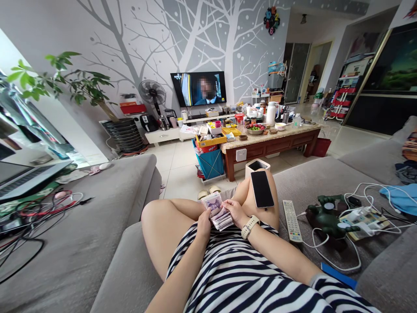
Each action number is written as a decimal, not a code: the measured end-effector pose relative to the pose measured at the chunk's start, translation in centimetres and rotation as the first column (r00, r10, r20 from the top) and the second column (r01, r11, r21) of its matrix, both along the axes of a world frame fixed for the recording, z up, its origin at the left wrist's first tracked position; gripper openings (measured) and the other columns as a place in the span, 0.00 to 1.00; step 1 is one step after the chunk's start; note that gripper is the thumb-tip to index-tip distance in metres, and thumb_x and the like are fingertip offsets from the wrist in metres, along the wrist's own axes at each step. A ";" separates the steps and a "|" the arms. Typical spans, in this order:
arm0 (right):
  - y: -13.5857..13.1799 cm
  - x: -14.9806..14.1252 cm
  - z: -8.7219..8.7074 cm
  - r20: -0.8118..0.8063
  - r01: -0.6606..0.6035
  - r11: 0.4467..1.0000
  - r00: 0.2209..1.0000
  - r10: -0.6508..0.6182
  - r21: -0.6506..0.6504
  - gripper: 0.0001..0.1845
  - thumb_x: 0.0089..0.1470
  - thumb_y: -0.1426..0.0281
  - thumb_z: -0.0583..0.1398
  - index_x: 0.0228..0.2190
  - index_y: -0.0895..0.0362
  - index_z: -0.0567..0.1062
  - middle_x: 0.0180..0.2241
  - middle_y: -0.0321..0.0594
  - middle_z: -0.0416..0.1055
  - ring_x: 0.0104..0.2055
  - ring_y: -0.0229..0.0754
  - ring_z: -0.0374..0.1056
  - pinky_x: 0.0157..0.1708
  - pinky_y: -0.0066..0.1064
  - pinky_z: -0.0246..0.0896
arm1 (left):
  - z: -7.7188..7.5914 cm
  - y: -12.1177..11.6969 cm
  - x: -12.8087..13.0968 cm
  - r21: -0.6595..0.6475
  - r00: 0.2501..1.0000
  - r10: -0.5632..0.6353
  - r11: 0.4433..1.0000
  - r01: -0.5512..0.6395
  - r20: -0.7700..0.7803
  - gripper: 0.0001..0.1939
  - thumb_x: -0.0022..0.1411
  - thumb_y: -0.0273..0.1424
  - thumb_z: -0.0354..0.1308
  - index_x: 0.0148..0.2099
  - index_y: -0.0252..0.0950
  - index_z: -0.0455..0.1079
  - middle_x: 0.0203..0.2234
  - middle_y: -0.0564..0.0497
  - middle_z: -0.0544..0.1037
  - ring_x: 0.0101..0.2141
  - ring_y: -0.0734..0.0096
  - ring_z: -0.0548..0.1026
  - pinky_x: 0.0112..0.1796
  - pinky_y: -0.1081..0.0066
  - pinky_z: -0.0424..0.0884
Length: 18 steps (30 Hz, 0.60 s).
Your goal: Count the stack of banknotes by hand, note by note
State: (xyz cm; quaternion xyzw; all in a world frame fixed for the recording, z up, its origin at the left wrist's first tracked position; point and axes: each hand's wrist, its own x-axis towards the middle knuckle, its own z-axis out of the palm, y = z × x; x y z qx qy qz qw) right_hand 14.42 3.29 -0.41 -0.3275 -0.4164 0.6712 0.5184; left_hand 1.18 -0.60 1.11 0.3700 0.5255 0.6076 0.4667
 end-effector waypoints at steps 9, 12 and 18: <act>0.0 0.1 0.0 0.053 0.033 0.999 0.998 -0.034 0.016 0.20 0.38 0.57 0.69 0.18 0.56 0.67 0.15 0.30 0.63 0.19 0.34 0.55 0.23 0.28 0.49 | 0.1 0.1 0.0 -0.014 1.000 -0.006 1.000 0.006 0.031 0.13 0.48 0.40 0.61 0.28 0.34 0.77 0.28 0.43 0.83 0.37 0.52 0.79 0.42 0.61 0.71; 0.2 0.0 -0.1 0.044 0.077 0.997 0.996 -0.077 0.010 0.21 0.35 0.59 0.71 0.20 0.55 0.66 0.17 0.28 0.63 0.21 0.35 0.57 0.25 0.28 0.52 | 0.3 -0.1 0.1 -0.036 0.998 -0.034 0.999 0.037 0.058 0.12 0.48 0.38 0.61 0.30 0.35 0.76 0.28 0.43 0.83 0.38 0.52 0.79 0.41 0.60 0.72; 0.5 -0.1 -0.5 0.045 0.111 0.994 0.993 -0.111 0.009 0.19 0.34 0.59 0.70 0.21 0.56 0.67 0.20 0.30 0.64 0.23 0.37 0.59 0.26 0.29 0.54 | 0.4 -0.3 0.4 -0.062 0.992 -0.068 0.995 0.075 0.102 0.10 0.49 0.36 0.61 0.31 0.35 0.76 0.23 0.45 0.81 0.32 0.54 0.80 0.40 0.58 0.74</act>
